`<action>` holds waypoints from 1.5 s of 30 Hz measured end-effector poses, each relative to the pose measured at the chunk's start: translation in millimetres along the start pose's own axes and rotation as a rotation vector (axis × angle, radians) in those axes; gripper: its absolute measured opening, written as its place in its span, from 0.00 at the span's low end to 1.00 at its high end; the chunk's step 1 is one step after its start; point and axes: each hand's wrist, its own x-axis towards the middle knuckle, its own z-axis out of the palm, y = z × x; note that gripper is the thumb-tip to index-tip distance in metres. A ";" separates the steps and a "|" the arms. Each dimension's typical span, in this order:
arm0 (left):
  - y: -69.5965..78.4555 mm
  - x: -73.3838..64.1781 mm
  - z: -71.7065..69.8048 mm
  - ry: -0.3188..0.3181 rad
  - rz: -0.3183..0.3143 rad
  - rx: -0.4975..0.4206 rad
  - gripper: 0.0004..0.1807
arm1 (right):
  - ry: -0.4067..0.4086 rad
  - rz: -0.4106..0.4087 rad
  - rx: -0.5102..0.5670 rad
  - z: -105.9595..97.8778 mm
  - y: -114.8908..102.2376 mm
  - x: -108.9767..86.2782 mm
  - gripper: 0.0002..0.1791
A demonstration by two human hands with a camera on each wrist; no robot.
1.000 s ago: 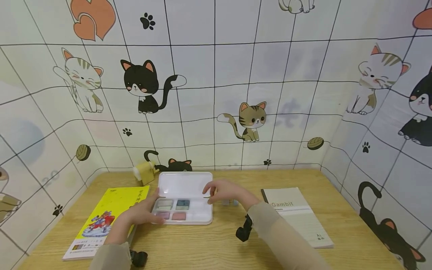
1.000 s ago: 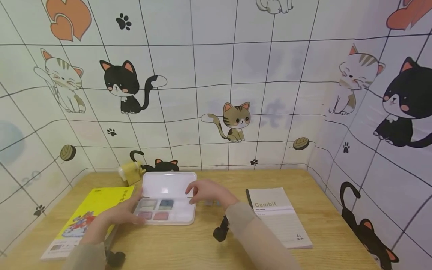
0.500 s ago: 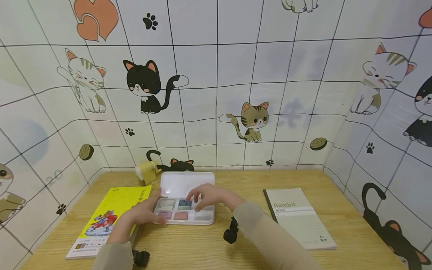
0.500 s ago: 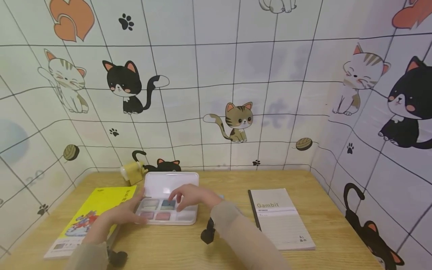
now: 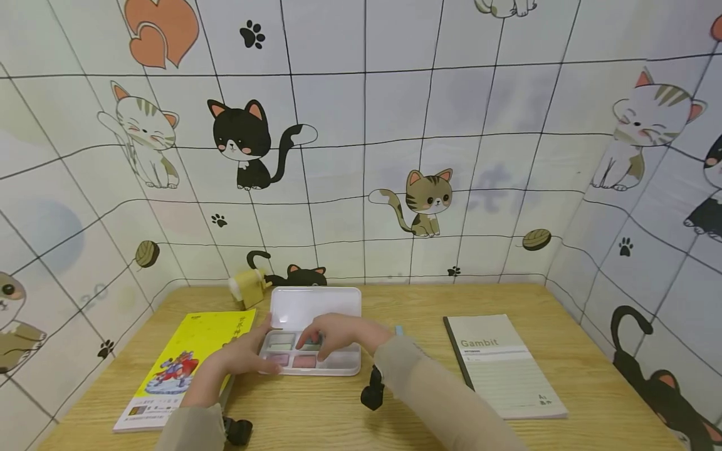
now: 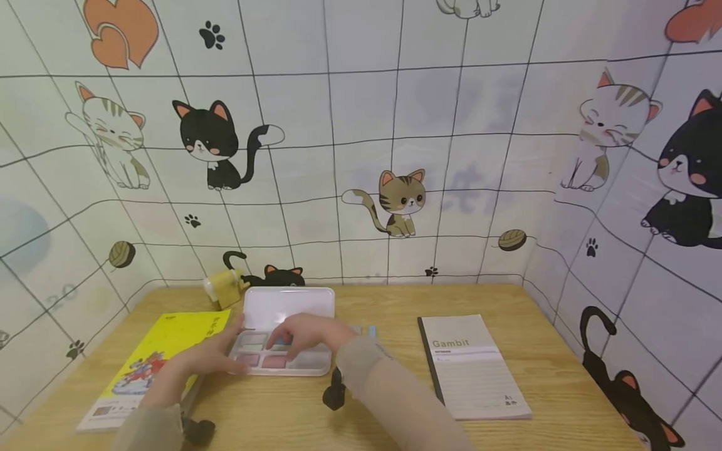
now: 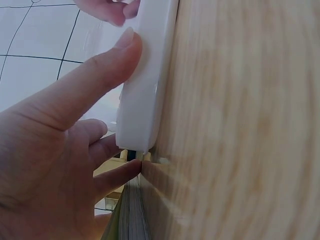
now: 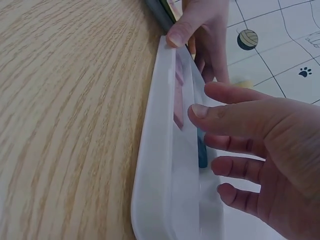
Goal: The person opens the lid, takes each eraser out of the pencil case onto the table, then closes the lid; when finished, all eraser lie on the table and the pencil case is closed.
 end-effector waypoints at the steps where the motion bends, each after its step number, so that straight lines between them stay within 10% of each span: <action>1: 0.9 0.2 0.1 0.002 -0.002 -0.002 0.66 | -0.005 -0.002 -0.007 0.6 -0.1 1.0 0.24; 24: 4.0 -1.5 6.2 0.020 -0.024 -0.026 0.67 | -0.046 -0.017 -0.190 14.0 -3.9 6.6 0.30; 45: -2.5 1.3 1.5 0.015 -0.024 -0.022 0.67 | -0.003 -0.042 -0.144 6.3 -4.3 3.4 0.28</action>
